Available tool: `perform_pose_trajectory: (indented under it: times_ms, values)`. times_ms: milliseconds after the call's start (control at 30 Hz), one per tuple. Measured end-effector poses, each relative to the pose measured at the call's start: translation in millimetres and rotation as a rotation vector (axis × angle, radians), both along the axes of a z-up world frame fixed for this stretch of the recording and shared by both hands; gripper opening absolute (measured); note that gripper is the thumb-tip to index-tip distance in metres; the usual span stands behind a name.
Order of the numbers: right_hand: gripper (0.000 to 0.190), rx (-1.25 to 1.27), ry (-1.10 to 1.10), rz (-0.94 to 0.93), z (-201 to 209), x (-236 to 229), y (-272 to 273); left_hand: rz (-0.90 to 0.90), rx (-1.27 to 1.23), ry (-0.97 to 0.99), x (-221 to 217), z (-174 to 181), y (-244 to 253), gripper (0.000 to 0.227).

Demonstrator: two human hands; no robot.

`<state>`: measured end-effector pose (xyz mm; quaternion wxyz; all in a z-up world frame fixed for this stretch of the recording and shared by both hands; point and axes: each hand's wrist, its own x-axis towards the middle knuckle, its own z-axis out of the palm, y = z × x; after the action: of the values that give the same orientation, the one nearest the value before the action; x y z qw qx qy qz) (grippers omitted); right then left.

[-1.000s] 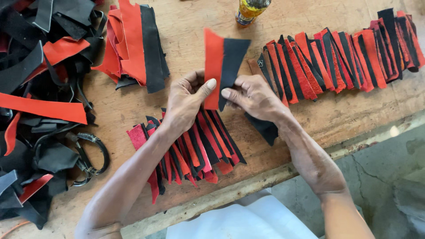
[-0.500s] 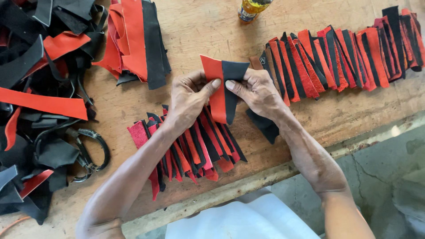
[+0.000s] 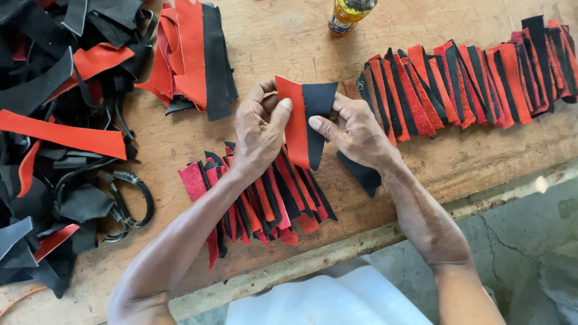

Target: The person repeatedly picks a red fabric strip and a black fabric strip, aligns them edge to edge, and places the paired strip into a growing stack on the table. The process continues with multiple pairs being assembled and stacked.

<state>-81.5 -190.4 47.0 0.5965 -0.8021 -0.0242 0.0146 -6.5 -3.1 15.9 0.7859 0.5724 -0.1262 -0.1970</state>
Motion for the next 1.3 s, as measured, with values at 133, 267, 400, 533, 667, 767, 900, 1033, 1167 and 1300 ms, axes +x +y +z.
perform_pose_trajectory:
  times_ms: [133,267,400,533,667,767,900,1033,1167,1300]
  values:
    - [0.032,-0.026,-0.006,0.02,-5.2,-2.2,-3.8,-0.071,-0.089,-0.135,-2.1,4.3,2.9,0.043]
    - [0.031,-0.115,-0.062,0.046,3.5,0.9,-1.0,-0.061,0.059,-0.068,-2.7,9.4,2.7,0.04]
    - [0.027,-0.283,0.063,-0.13,40.7,-1.6,-8.1,0.012,-0.079,-0.052,3.6,17.9,3.4,0.036]
    - [0.029,-0.777,0.202,-0.241,63.2,-42.0,-14.7,-0.075,-0.184,0.007,1.9,23.5,14.9,0.045]
    - [0.06,-0.971,0.245,-0.237,40.6,-85.9,-2.4,-0.119,0.324,-0.265,-6.2,25.6,5.9,0.037]
    - [0.063,-0.853,0.102,-0.286,18.1,-101.3,0.2,-0.148,0.553,-0.439,-9.2,18.8,3.7,0.033]
    - [0.026,-0.751,0.054,-0.304,10.6,-111.4,-12.1,-0.143,0.599,-0.749,-6.2,9.2,1.8,0.033]
    - [0.032,-0.226,0.082,-0.482,11.3,-120.5,-16.0,-0.172,0.591,-0.73,-1.8,6.3,4.4,0.031]
    - [0.02,-0.541,0.274,-0.387,-1.6,-116.6,10.2,-0.221,0.586,-0.625,-2.0,4.7,3.3,0.02]
    - [0.02,-0.808,0.029,-0.271,-1.7,-53.7,37.0,-0.127,0.482,-0.653,-0.5,-3.7,4.1,0.025]
